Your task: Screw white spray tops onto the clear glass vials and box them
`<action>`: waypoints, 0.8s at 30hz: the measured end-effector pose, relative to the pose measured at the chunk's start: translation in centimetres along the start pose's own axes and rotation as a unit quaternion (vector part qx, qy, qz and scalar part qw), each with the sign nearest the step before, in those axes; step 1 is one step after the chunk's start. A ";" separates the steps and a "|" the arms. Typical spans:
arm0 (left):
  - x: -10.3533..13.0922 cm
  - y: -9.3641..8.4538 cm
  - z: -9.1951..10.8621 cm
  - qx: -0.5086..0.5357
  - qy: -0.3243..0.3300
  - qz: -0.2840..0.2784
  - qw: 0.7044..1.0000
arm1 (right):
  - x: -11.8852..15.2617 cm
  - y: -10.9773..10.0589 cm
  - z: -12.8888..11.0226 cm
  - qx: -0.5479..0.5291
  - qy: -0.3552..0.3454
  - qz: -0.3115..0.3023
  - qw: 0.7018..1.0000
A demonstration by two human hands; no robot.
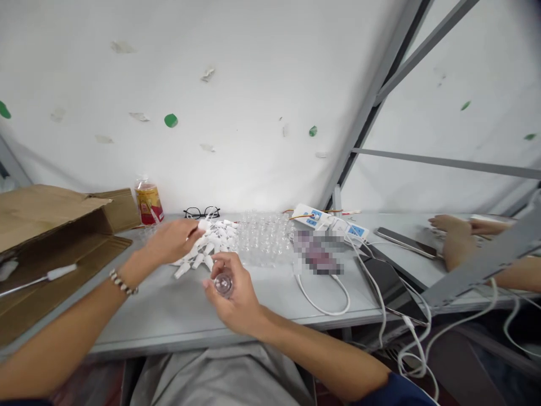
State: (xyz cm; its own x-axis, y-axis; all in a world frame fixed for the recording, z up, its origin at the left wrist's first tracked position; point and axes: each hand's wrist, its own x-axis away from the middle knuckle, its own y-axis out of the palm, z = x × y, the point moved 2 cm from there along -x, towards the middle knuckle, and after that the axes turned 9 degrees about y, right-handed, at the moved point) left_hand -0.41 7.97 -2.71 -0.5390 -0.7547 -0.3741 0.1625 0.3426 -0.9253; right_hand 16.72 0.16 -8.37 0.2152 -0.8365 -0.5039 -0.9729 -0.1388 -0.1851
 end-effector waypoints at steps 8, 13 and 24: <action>-3.7 2.0 0.4 -0.033 -0.087 -0.088 0.992 | 0.6 0.6 -0.2 0.090 -0.101 -0.035 0.990; -3.2 1.9 0.5 -0.034 -0.106 -0.042 0.993 | 0.8 0.9 -0.1 0.129 -0.130 -0.057 0.981; -1.4 1.8 0.9 0.113 0.016 0.033 0.993 | -1.0 -1.2 -0.6 0.339 0.027 -0.080 0.937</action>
State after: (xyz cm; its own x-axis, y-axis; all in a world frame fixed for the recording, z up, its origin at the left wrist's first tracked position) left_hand 1.41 9.15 -3.93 -0.5466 -0.7149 -0.4360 0.3784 0.2536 -0.8902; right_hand 17.57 0.85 -7.10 0.3308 -0.8616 -0.3850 -0.6470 0.0900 -0.7572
